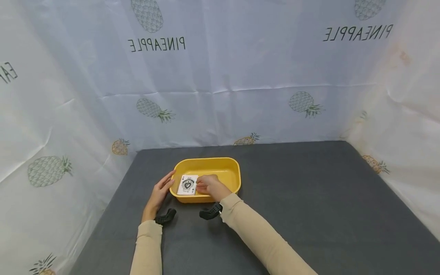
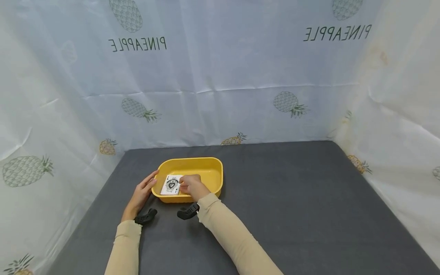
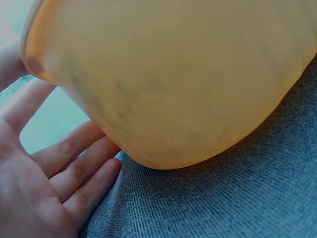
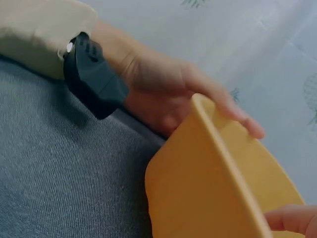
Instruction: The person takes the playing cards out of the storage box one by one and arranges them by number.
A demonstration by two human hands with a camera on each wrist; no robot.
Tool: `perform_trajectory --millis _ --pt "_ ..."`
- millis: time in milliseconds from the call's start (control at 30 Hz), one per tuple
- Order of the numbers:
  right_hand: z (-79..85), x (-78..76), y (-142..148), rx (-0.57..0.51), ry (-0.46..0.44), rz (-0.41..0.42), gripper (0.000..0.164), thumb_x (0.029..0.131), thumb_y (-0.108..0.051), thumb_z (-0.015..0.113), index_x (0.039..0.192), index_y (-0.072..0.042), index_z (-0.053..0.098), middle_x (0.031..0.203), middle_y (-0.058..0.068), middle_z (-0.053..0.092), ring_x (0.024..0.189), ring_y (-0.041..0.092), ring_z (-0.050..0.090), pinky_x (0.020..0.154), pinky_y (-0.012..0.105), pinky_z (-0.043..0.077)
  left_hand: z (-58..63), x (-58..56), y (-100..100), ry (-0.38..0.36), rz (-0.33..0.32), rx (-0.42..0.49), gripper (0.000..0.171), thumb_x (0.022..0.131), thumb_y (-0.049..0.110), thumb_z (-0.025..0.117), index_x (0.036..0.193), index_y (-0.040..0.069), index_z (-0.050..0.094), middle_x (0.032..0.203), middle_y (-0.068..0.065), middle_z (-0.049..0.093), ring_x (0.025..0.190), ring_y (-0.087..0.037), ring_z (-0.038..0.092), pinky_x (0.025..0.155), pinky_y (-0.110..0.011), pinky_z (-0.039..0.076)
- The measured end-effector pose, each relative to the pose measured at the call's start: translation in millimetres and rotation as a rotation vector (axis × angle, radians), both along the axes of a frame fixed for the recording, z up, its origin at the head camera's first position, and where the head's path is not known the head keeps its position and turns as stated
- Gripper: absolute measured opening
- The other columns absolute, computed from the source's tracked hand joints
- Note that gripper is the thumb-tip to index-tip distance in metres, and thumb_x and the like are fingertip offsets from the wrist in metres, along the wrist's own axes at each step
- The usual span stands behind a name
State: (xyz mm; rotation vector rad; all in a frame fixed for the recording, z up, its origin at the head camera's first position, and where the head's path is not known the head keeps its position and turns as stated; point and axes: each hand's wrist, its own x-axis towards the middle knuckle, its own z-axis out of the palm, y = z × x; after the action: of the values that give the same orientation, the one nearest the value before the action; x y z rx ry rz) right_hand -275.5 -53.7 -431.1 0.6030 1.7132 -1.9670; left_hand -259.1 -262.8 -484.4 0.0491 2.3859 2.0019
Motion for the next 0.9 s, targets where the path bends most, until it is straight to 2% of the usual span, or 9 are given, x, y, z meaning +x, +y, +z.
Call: perform_trajectory --millis 167,267,367,567,667,800,900 --pt "-5.2 -6.4 -7.8 0.067 0.045 -0.045 0.057 0.078 0.007 0.071 0.129 0.007 0.047 0.098 0.02 0.07 0.056 0.013 0.063 0.073 0.028 0.059 1.5 -2.3 0.0 -0.007 -0.01 0.011 0.053 0.099 0.026 0.053 0.148 0.011 0.04 0.15 -0.021 0.042 0.107 0.015 0.052 0.089 -0.004 0.042" --pt "-9.0 -11.0 -13.6 0.139 0.047 -0.047 0.059 0.075 0.007 0.073 0.128 0.007 0.047 0.082 0.013 0.064 0.049 0.01 0.057 0.056 0.022 0.055 1.7 -1.4 -0.5 -0.013 -0.011 0.012 0.052 0.099 0.025 0.053 0.148 0.011 0.04 0.151 -0.019 0.042 0.107 0.016 0.051 0.089 -0.004 0.042" --pt "-9.8 -13.7 -18.2 0.215 0.055 -0.04 0.055 0.073 0.006 0.075 0.123 0.007 0.051 0.069 0.008 0.058 0.045 0.01 0.053 0.045 0.018 0.048 1.2 -1.1 -0.8 -0.018 -0.004 0.005 0.052 0.099 0.025 0.054 0.147 0.011 0.04 0.151 -0.018 0.042 0.107 0.017 0.05 0.088 -0.004 0.042" --pt "-7.0 -11.8 -20.5 0.342 0.101 -0.007 0.029 0.07 0.0 0.081 0.093 0.007 0.065 0.047 0.001 0.051 0.038 0.008 0.048 0.04 0.017 0.042 0.8 -1.3 0.4 -0.015 0.01 -0.006 0.053 0.099 0.026 0.054 0.147 0.01 0.04 0.149 -0.021 0.043 0.107 0.015 0.051 0.087 -0.004 0.042" --pt "-6.2 -11.4 -20.5 0.389 0.109 0.016 0.024 0.069 -0.002 0.083 0.084 0.005 0.065 0.045 0.0 0.05 0.037 0.007 0.047 0.039 0.017 0.041 0.6 -1.0 1.2 -0.012 0.004 -0.001 0.052 0.099 0.026 0.054 0.147 0.011 0.041 0.148 -0.021 0.044 0.108 0.013 0.052 0.088 -0.004 0.042" --pt "-7.2 -11.9 -20.2 0.399 0.105 0.032 0.025 0.069 -0.003 0.084 0.082 0.004 0.063 0.045 0.001 0.05 0.037 0.008 0.047 0.038 0.017 0.039 0.6 -0.8 1.5 -0.016 0.005 -0.001 0.052 0.099 0.025 0.054 0.147 0.012 0.041 0.148 -0.021 0.045 0.106 0.014 0.052 0.088 -0.004 0.042" --pt "-8.6 -13.0 -20.6 0.361 0.088 0.027 0.026 0.069 0.0 0.082 0.086 0.005 0.062 0.046 0.002 0.052 0.037 0.008 0.048 0.038 0.017 0.039 1.2 -0.6 0.6 -0.024 0.011 -0.009 0.052 0.099 0.025 0.053 0.147 0.012 0.041 0.149 -0.02 0.044 0.105 0.015 0.052 0.087 -0.004 0.042"
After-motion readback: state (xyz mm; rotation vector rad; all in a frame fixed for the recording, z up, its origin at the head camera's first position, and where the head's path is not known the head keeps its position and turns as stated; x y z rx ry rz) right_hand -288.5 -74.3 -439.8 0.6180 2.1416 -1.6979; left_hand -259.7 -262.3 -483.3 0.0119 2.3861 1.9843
